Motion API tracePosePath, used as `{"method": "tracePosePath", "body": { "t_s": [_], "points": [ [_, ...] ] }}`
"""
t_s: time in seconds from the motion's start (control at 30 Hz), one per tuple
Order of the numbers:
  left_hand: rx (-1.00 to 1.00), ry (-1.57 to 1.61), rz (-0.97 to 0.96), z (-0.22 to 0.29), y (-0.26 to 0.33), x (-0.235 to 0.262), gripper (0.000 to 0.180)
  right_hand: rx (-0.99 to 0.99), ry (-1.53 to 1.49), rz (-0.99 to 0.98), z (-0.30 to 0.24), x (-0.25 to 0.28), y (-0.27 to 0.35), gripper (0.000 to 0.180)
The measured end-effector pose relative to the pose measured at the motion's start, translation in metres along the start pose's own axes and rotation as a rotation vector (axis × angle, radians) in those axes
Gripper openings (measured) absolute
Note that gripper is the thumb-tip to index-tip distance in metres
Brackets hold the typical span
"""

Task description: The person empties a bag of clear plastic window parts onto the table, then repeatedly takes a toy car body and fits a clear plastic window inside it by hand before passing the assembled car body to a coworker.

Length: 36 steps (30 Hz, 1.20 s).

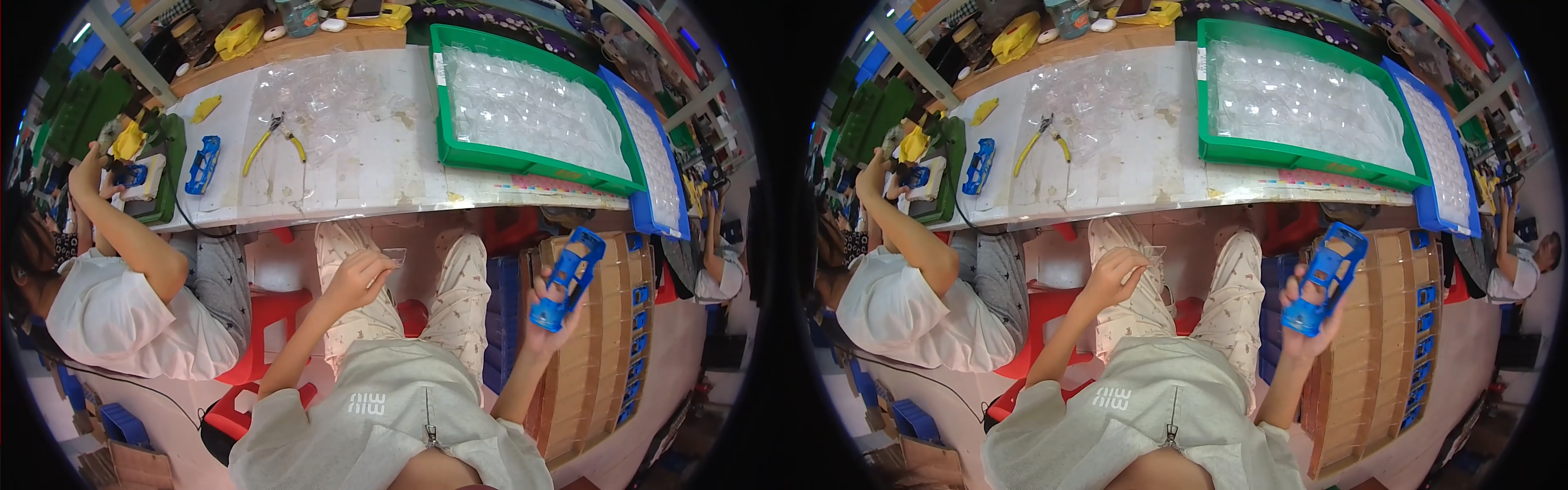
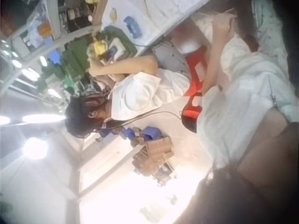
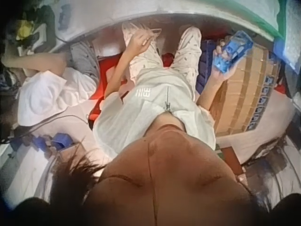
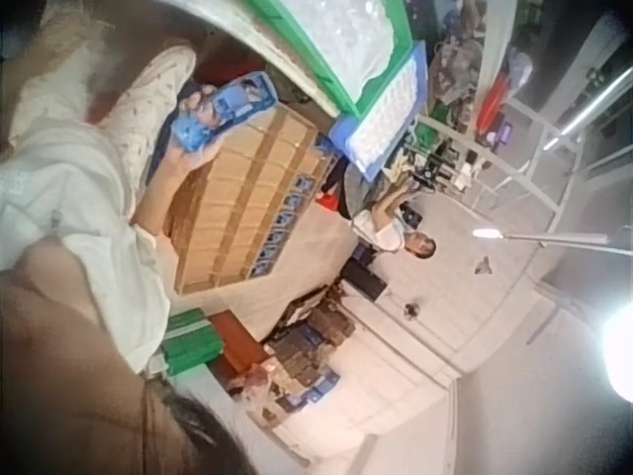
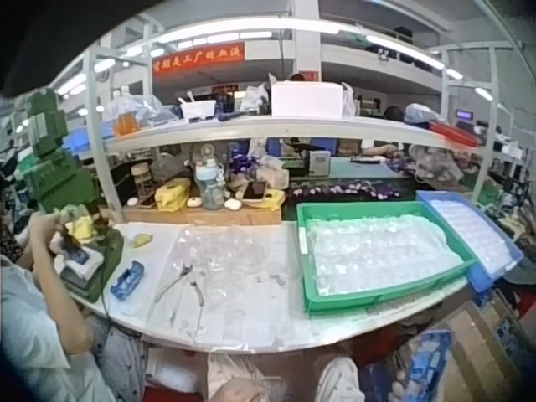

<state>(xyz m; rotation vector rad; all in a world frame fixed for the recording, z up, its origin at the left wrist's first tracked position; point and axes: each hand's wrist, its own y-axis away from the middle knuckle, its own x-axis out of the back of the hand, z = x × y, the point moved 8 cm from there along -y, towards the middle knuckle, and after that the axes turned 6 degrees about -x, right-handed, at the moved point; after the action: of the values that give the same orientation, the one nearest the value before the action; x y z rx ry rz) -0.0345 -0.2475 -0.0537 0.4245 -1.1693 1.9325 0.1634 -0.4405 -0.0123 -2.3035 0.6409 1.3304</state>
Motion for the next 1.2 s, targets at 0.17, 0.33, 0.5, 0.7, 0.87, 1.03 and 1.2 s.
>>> {"method": "tracePosePath", "body": {
  "t_s": [0.17,0.33,0.5,0.7,0.87,1.03,1.2],
  "points": [
    [0.133,0.234,0.251,0.024,-0.022,0.015,0.014,-0.014,0.363,0.103,0.048,-0.017,-0.009,0.095],
    [0.141,0.244,0.604,0.051,-0.035,0.047,0.017,0.028,0.510,0.031,0.072,-0.017,-0.004,0.085],
    [0.000,0.067,0.591,0.089,-0.048,0.067,0.023,0.301,0.869,-0.010,0.063,-0.049,-0.008,0.083],
    [-0.292,-0.064,0.422,0.150,-0.054,0.056,0.033,0.754,1.220,-0.062,0.063,-0.075,-0.010,0.076],
    [-0.316,-0.059,0.361,0.159,-0.055,0.043,0.030,0.877,1.366,0.025,0.062,-0.078,0.003,0.068],
    [-0.250,0.006,0.315,0.154,-0.063,0.043,0.028,0.555,1.224,0.159,0.072,-0.011,0.015,0.047],
    [-0.190,0.027,0.349,0.150,-0.065,0.048,0.025,0.583,1.289,0.190,0.065,-0.040,0.004,0.043]
  ]
}}
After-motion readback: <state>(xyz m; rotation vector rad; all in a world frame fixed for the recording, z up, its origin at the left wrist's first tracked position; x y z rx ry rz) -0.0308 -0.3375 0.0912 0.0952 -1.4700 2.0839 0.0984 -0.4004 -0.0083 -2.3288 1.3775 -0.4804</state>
